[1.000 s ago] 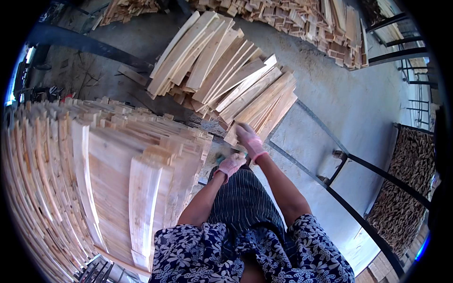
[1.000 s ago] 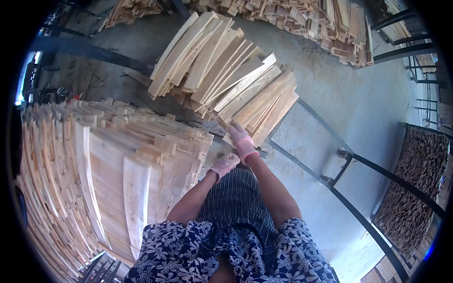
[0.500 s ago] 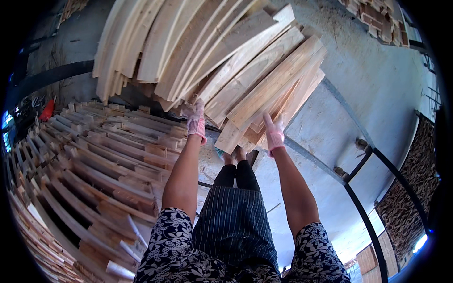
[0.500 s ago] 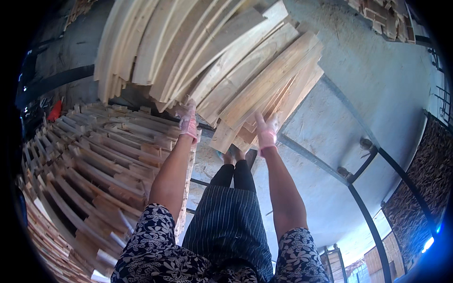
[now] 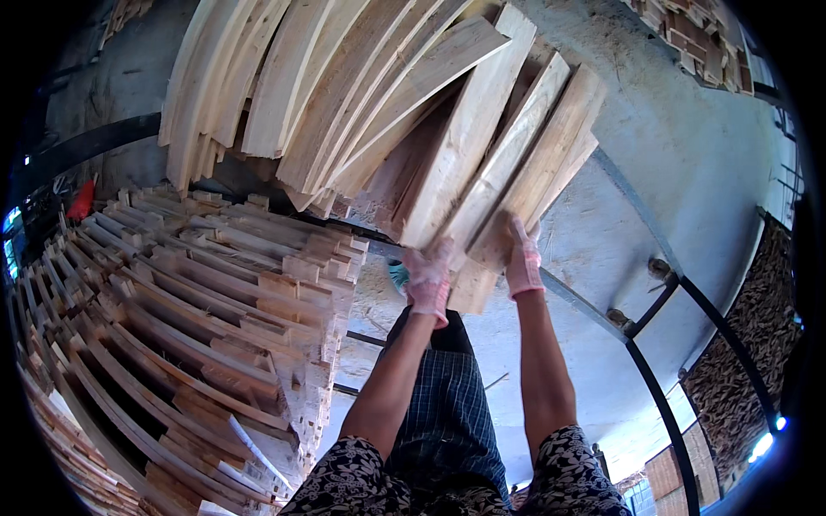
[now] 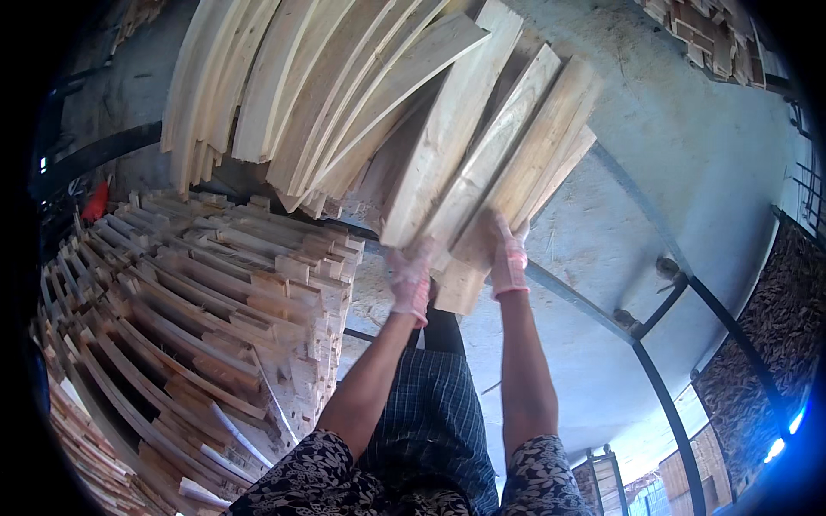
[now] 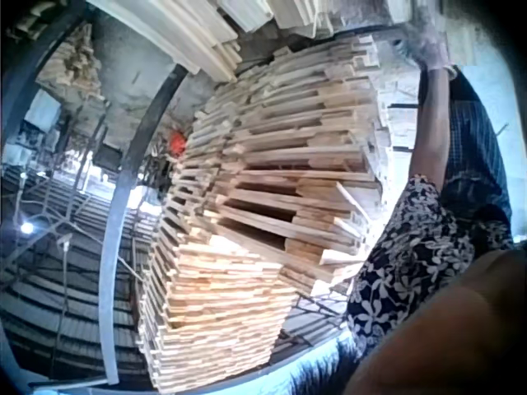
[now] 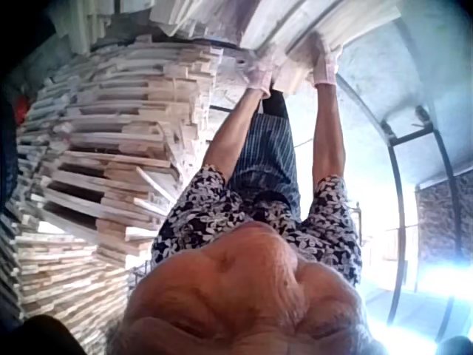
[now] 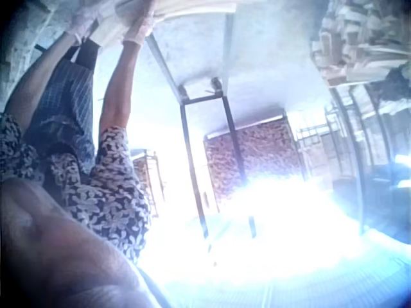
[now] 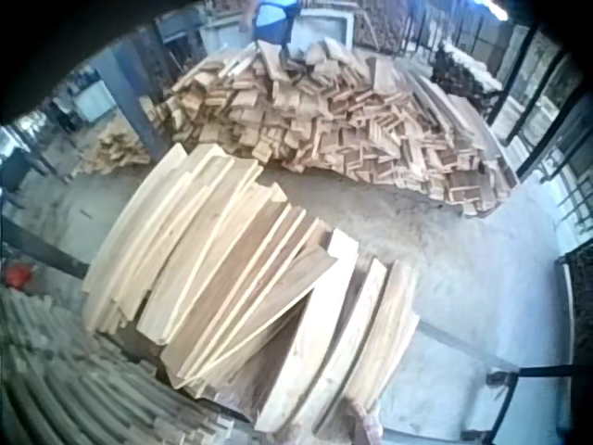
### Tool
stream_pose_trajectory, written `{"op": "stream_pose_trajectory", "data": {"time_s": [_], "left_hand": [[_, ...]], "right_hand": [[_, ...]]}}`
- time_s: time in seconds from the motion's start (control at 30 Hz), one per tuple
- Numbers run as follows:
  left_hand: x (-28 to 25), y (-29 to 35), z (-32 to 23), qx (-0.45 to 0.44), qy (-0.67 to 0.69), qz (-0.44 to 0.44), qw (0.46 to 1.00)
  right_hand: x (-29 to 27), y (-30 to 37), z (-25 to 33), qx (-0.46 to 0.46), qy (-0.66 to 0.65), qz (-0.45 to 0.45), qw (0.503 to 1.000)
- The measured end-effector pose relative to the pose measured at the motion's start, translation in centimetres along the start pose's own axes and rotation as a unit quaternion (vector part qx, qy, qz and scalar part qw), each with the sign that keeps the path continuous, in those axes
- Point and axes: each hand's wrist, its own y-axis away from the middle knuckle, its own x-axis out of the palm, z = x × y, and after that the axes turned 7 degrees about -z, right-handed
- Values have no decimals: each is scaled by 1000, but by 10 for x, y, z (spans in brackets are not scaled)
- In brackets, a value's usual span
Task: The person picks up wooden planks from a large pile on the floor and stacks them onto a metal rack. The person wears pink gloves and handles the planks one by one or in small groups, placing them horizontally on the rack. The task involves repetitive lifting and placing of the wood pieces.
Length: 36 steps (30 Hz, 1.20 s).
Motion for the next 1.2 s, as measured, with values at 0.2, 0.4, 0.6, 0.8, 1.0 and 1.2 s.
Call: {"op": "stream_pose_trajectory", "data": {"time_s": [0.2, 0.4, 0.6, 0.8, 1.0, 1.2], "left_hand": [[6, 17, -16, -73, -329, -32, 941], [-9, -1, -79, 342, -325, -46, 881], [27, -59, -85, 213, -430, 46, 876], [48, -10, -91, 45, -411, 151, 898], [0, 42, -101, -8, -278, 236, 931], [-67, 132, -98, 2, -145, 256, 956]], "right_hand": [[-33, -30, 1, 21, 3, 58, 998], [-38, -41, -14, 35, -15, 60, 997], [-33, -29, -12, 29, -41, 84, 995], [-47, -15, 11, 72, -48, 111, 990], [-90, 69, 47, 72, 28, 152, 985], [-131, 175, 74, 180, -50, 190, 964]]}}
